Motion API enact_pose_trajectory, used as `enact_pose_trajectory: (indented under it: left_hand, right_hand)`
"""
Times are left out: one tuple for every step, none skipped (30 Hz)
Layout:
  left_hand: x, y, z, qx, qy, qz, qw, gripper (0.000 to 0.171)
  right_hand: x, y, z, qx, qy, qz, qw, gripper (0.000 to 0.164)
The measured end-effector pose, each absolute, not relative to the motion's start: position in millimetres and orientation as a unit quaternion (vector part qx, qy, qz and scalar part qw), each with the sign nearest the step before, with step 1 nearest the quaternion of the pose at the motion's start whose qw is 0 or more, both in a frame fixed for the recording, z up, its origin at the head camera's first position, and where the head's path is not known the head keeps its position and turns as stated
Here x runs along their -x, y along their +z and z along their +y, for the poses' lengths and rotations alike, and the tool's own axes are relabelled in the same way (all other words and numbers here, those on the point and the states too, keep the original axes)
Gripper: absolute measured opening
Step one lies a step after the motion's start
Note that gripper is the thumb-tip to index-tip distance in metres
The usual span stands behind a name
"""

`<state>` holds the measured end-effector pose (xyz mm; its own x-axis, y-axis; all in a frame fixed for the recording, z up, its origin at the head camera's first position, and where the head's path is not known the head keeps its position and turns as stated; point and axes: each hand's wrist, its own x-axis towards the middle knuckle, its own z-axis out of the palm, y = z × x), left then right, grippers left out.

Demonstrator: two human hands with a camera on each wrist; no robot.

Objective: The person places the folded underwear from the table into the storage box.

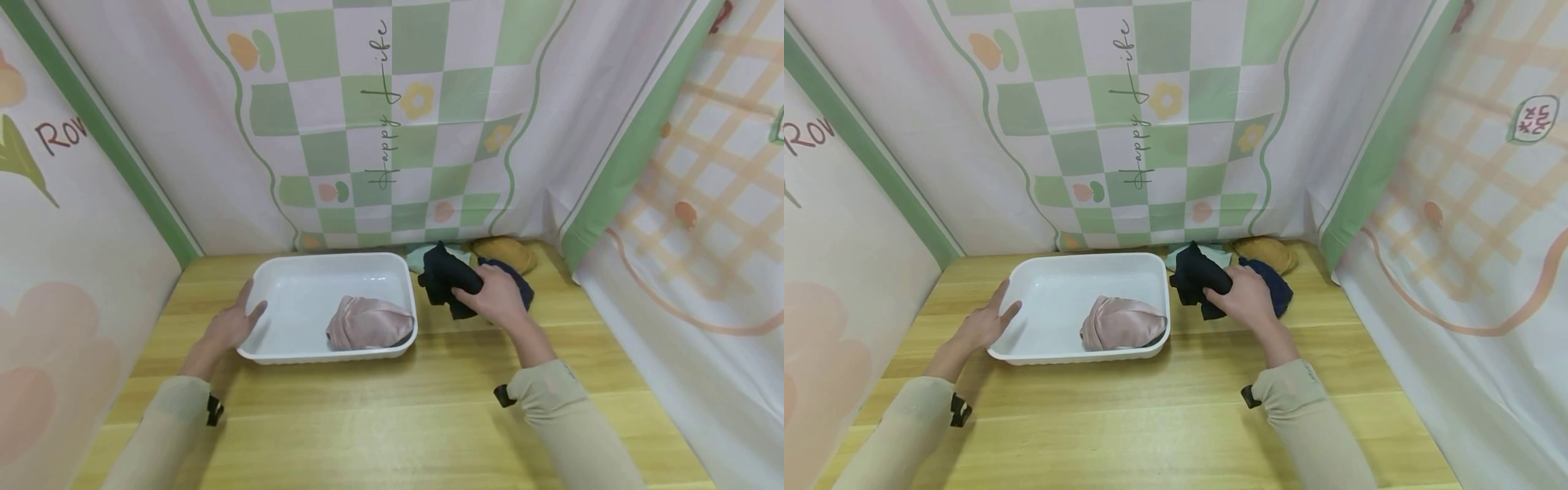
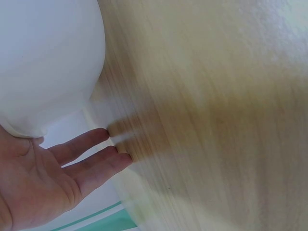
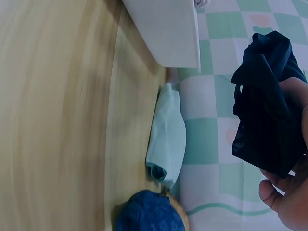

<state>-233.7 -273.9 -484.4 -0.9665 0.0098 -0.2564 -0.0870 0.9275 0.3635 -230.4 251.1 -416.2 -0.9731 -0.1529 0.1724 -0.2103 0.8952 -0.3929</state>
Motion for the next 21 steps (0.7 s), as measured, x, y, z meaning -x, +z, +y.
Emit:
enact_pose_trajectory:
  left_hand:
    - [233, -484, -274, 0.020, 0.190, 0.973, 0.128, 0.089]
    - [233, -484, -274, 0.020, 0.190, 0.973, 0.128, 0.089]
    - [233, -484, -274, 0.019, 0.190, 0.973, 0.127, 0.089]
    - [233, -484, -274, 0.018, 0.190, 0.973, 0.127, 0.089]
    - [233, -484, -274, 0.018, 0.190, 0.973, 0.127, 0.089]
    - [234, -485, -274, 0.017, 0.190, 0.973, 0.127, 0.088]
    - [234, -485, -274, 0.017, 0.190, 0.973, 0.127, 0.088]
    - [234, -486, -274, 0.018, 0.190, 0.973, 0.128, 0.088]
    - [235, -486, -274, 0.020, 0.192, 0.973, 0.128, 0.088]
    - [235, -486, -275, 0.022, 0.193, 0.972, 0.129, 0.087]
    - [235, -486, -274, 0.024, 0.194, 0.972, 0.130, 0.087]
    - [236, -486, -274, 0.025, 0.195, 0.972, 0.131, 0.087]
    - [236, -486, -274, 0.027, 0.195, 0.971, 0.132, 0.086]
    - [236, -486, -274, 0.029, 0.196, 0.971, 0.132, 0.086]
    - [236, -486, -274, 0.029, 0.196, 0.971, 0.132, 0.086]
    - [236, -486, -274, 0.029, 0.196, 0.971, 0.132, 0.085]
    - [235, -485, -274, 0.028, 0.196, 0.971, 0.131, 0.085]
    - [235, -485, -275, 0.027, 0.195, 0.972, 0.130, 0.085]
    - [235, -486, -275, 0.027, 0.195, 0.972, 0.131, 0.085]
    - [236, -486, -274, 0.028, 0.196, 0.971, 0.130, 0.085]
    - [235, -486, -274, 0.028, 0.197, 0.971, 0.131, 0.085]
  right_hand:
    - [232, -416, 249, -0.096, 0.211, -0.970, 0.072, 0.053]
    - [233, -416, 247, -0.100, 0.212, -0.969, 0.078, 0.049]
    - [234, -416, 245, -0.103, 0.213, -0.968, 0.082, 0.045]
    - [235, -415, 242, -0.106, 0.215, -0.967, 0.085, 0.042]
    - [236, -415, 240, -0.108, 0.216, -0.967, 0.086, 0.041]
    - [238, -414, 239, -0.110, 0.216, -0.966, 0.088, 0.040]
    - [239, -414, 237, -0.111, 0.217, -0.966, 0.089, 0.040]
    - [240, -413, 235, -0.114, 0.217, -0.965, 0.091, 0.040]
    - [242, -413, 233, -0.117, 0.217, -0.965, 0.093, 0.041]
    - [243, -412, 230, -0.121, 0.217, -0.964, 0.096, 0.041]
    - [245, -412, 228, -0.126, 0.217, -0.963, 0.098, 0.041]
    - [246, -411, 226, -0.130, 0.216, -0.962, 0.101, 0.042]
    - [248, -411, 224, -0.133, 0.216, -0.962, 0.103, 0.042]
    - [249, -411, 221, -0.136, 0.215, -0.962, 0.104, 0.042]
    - [251, -411, 219, -0.137, 0.214, -0.962, 0.103, 0.042]
    - [252, -411, 217, -0.138, 0.213, -0.962, 0.101, 0.042]
    - [254, -410, 214, -0.139, 0.210, -0.963, 0.098, 0.043]
    - [256, -410, 212, -0.138, 0.207, -0.964, 0.095, 0.044]
    - [257, -410, 210, -0.140, 0.203, -0.965, 0.093, 0.045]
    - [259, -410, 207, -0.140, 0.198, -0.966, 0.090, 0.046]
    - [260, -409, 205, -0.142, 0.194, -0.967, 0.087, 0.047]
